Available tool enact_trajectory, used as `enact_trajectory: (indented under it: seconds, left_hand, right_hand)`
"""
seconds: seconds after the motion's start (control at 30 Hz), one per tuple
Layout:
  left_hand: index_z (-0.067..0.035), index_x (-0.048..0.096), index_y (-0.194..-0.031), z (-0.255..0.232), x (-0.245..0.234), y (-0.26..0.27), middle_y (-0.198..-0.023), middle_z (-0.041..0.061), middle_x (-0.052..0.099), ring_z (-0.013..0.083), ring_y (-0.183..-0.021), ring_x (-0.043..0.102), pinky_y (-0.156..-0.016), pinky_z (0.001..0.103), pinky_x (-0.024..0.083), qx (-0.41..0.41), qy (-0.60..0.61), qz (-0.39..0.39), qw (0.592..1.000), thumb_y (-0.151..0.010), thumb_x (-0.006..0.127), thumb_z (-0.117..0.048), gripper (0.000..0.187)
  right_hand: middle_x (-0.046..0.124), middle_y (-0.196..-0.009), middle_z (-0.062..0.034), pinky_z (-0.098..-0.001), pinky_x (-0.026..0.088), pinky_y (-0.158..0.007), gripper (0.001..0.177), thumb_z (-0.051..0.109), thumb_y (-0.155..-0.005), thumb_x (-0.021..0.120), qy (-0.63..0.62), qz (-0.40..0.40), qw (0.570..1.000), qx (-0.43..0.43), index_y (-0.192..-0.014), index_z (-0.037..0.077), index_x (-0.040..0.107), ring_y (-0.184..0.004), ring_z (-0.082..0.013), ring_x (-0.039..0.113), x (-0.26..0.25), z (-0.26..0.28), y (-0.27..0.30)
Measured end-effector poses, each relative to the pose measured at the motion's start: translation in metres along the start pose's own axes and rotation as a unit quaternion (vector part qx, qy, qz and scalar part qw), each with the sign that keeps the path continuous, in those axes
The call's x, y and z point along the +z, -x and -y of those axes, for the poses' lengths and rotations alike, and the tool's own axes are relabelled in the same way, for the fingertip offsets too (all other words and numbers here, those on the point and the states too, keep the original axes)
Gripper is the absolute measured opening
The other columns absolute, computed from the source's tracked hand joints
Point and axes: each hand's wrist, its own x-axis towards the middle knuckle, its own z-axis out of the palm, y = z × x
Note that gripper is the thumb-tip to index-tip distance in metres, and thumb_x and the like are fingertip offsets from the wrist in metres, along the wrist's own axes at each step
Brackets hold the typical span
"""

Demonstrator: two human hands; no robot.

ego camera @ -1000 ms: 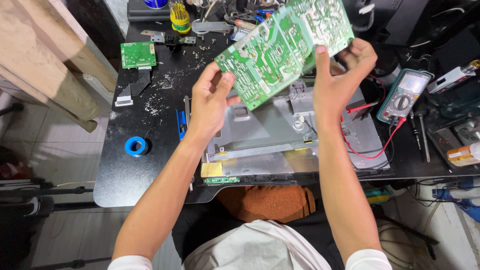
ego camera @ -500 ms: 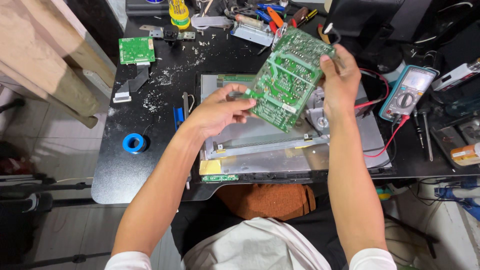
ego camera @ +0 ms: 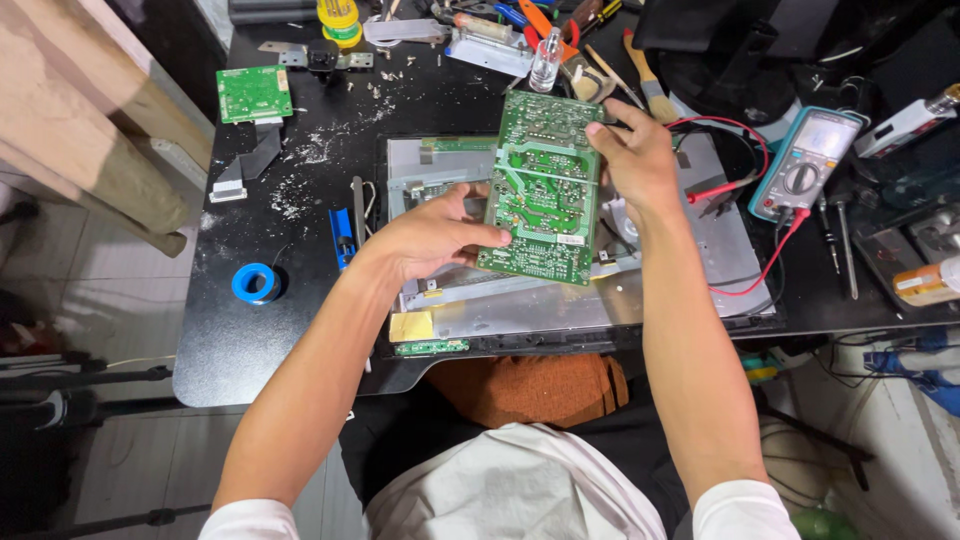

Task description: The person handles a circuit board from a flat screen monitor, turning it over to view both sides. They then use a soldering iron and a desoldering pump to remove or reflow components on the board.

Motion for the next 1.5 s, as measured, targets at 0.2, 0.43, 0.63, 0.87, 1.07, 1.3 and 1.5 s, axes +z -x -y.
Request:
enact_trajectory:
  seconds: [0.2, 0.43, 0.63, 0.87, 1.07, 1.3, 1.5]
  left_hand:
    - [-0.005, 0.049, -0.135, 0.005, -0.001, -0.004, -0.105, 0.008, 0.074, 0.0168, -0.094, 0.069, -0.071, 0.035, 0.054, 0.008, -0.037, 0.010, 0.999, -0.081, 0.080, -0.008, 0.063]
    - [-0.007, 0.050, -0.134, 0.001, 0.004, 0.000, -0.103, 0.009, 0.075, 0.0165, -0.092, 0.069, -0.069, 0.033, 0.054, -0.003, -0.051, -0.009, 0.999, -0.079, 0.081, -0.008, 0.064]
    - [-0.005, 0.058, -0.128, -0.002, 0.006, 0.002, -0.098, 0.007, 0.072, 0.0150, -0.084, 0.064, -0.069, 0.031, 0.054, -0.015, -0.067, -0.013, 0.998, -0.086, 0.079, -0.015, 0.048]
    - [-0.007, 0.062, -0.123, -0.001, 0.004, 0.001, -0.096, 0.004, 0.074, 0.0118, -0.083, 0.066, -0.063, 0.028, 0.052, 0.011, -0.092, -0.007, 0.996, -0.083, 0.080, -0.018, 0.045]
    - [-0.006, 0.064, -0.120, -0.002, 0.005, 0.003, -0.095, 0.002, 0.072, 0.0095, -0.081, 0.064, -0.061, 0.027, 0.052, 0.018, -0.098, -0.008, 0.995, -0.086, 0.078, -0.020, 0.040]
    - [-0.007, 0.067, -0.116, -0.004, 0.006, 0.003, -0.092, 0.001, 0.070, 0.0093, -0.077, 0.061, -0.061, 0.027, 0.052, 0.008, -0.109, -0.026, 0.994, -0.088, 0.077, -0.022, 0.034]
    - [-0.007, 0.068, -0.119, -0.007, 0.007, 0.005, -0.093, 0.002, 0.076, 0.0102, -0.077, 0.067, -0.063, 0.027, 0.054, 0.012, -0.141, -0.047, 0.989, -0.086, 0.077, -0.025, 0.037]
  right_hand:
    - [0.076, -0.109, -0.0149, -0.0209, 0.047, -0.047, 0.054, 0.014, -0.094, 0.075, 0.034, -0.022, 0.999, -0.028, -0.136, -0.013, 0.055, -0.071, -0.0076, 0.068, 0.001, -0.004, -0.001]
    - [0.076, -0.112, -0.0175, -0.0204, 0.049, -0.047, 0.056, 0.017, -0.096, 0.076, 0.063, -0.025, 0.995, -0.079, -0.138, -0.012, 0.054, -0.074, -0.0063, 0.070, 0.004, 0.003, 0.007]
    - [0.076, -0.104, -0.0162, -0.0219, 0.045, -0.042, 0.051, 0.020, -0.097, 0.075, 0.080, -0.035, 0.995, -0.051, -0.135, -0.009, 0.058, -0.065, -0.0069, 0.066, 0.006, 0.004, 0.010]
    - [0.076, -0.105, -0.0164, -0.0230, 0.044, -0.041, 0.048, 0.020, -0.098, 0.075, 0.081, -0.027, 0.994, -0.070, -0.133, -0.008, 0.058, -0.061, -0.0083, 0.065, 0.003, -0.004, 0.006]
    - [0.076, -0.107, -0.0173, -0.0229, 0.044, -0.040, 0.050, 0.020, -0.097, 0.075, 0.089, -0.033, 0.993, -0.068, -0.134, -0.008, 0.058, -0.060, -0.0082, 0.066, 0.003, -0.006, 0.005]
    - [0.077, -0.107, -0.0174, -0.0227, 0.044, -0.040, 0.050, 0.021, -0.098, 0.076, 0.097, -0.036, 0.992, -0.076, -0.134, -0.009, 0.058, -0.063, -0.0084, 0.066, 0.003, -0.004, 0.006]
    - [0.077, -0.108, -0.0187, -0.0262, 0.058, -0.071, 0.045, 0.021, -0.100, 0.075, 0.132, -0.061, 0.978, -0.148, -0.130, -0.010, 0.061, -0.088, -0.0152, 0.074, 0.001, -0.016, 0.001]
